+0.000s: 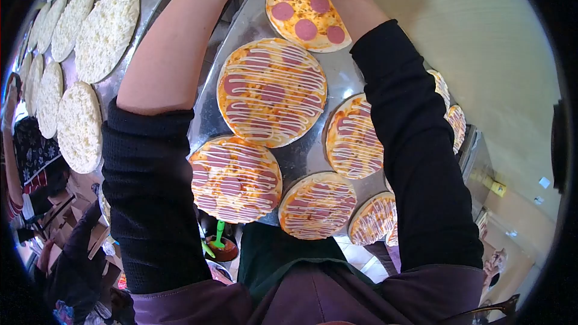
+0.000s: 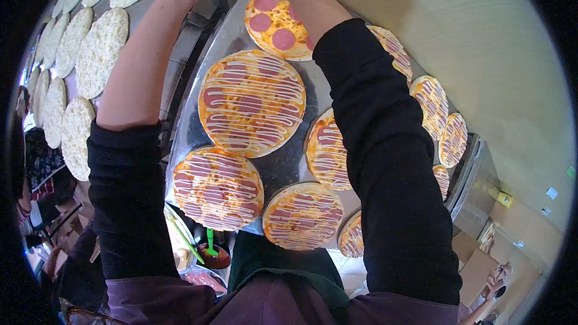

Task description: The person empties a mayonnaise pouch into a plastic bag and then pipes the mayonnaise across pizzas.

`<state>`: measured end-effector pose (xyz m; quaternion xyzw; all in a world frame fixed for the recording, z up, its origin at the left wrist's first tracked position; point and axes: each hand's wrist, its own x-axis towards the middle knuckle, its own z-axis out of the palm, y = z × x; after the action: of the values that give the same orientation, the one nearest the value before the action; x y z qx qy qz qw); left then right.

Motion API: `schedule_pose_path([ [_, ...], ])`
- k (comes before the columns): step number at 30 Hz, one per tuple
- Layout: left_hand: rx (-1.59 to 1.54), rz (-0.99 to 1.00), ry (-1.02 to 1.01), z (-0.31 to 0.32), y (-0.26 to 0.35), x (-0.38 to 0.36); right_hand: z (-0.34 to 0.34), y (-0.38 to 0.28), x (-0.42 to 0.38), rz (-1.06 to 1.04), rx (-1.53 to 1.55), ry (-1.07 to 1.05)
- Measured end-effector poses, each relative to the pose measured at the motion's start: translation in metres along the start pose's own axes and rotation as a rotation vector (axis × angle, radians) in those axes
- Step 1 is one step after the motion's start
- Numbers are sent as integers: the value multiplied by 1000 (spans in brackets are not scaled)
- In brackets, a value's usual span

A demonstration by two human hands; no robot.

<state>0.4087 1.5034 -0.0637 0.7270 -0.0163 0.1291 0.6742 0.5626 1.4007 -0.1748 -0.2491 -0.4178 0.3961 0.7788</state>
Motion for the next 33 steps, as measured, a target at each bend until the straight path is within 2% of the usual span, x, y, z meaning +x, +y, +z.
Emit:
schedule_pose_path([
  [3,76,-19,42,12,4,-7,-16,8,-13,-41,-305,246],
  [4,70,-17,43,24,-8,0,-3,1,-14,-52,-412,329],
  [6,23,283,60,58,-37,19,40,-41,-38,87,-212,539],
  [7,13,287,59,70,-27,18,33,-57,-54,90,-221,543],
  [9,92,159,-60,92,-13,14,23,-82,-86,82,-478,583],
  [10,85,160,-62,101,-14,16,30,-88,-93,84,-483,587],
  [12,64,190,-31,114,-19,17,50,-94,-105,-216,-1576,342],
  [13,66,191,-32,111,-19,16,45,-92,-103,-218,-1575,343],
  [15,129,208,-2,92,-19,10,30,-79,-94,-43,-1288,320],
  [16,138,207,-3,79,-19,7,45,-66,-81,-49,-1280,320],
  [18,128,163,-38,45,-16,2,94,-34,-45,-63,-490,597],
  [19,135,159,-35,29,-12,-1,66,-19,-34,-63,-482,594],
  [20,76,89,-3,15,-7,-5,9,2,-19,-34,-495,400],
  [21,15,19,28,6,-2,-10,-14,15,-9,-5,-506,208],
  [22,18,16,31,1,2,-15,-7,21,-6,-4,-501,206],
  [24,13,-1,51,-5,7,-21,13,26,-1,-48,19,106],
  [25,11,0,52,4,5,-21,23,18,-6,-47,17,105],
  [27,136,280,222,33,-8,-21,47,-12,-30,-280,-1466,140],
  [28,-18,8,-91,29,-25,-1,56,-26,-45,-273,-1474,138],
  [29,-29,10,-93,44,-28,-2,62,-41,-62,-166,-1297,272],
  [30,-54,105,-82,67,-28,1,62,-56,-75,-66,-1115,401],
  [31,-79,197,-73,88,-28,3,53,-69,-89,-62,-1124,405],
  [32,-89,199,-76,103,-29,4,45,-80,-103,5,-731,502],
  [33,-17,291,-9,115,-29,6,36,-88,-113,65,-336,581],
])
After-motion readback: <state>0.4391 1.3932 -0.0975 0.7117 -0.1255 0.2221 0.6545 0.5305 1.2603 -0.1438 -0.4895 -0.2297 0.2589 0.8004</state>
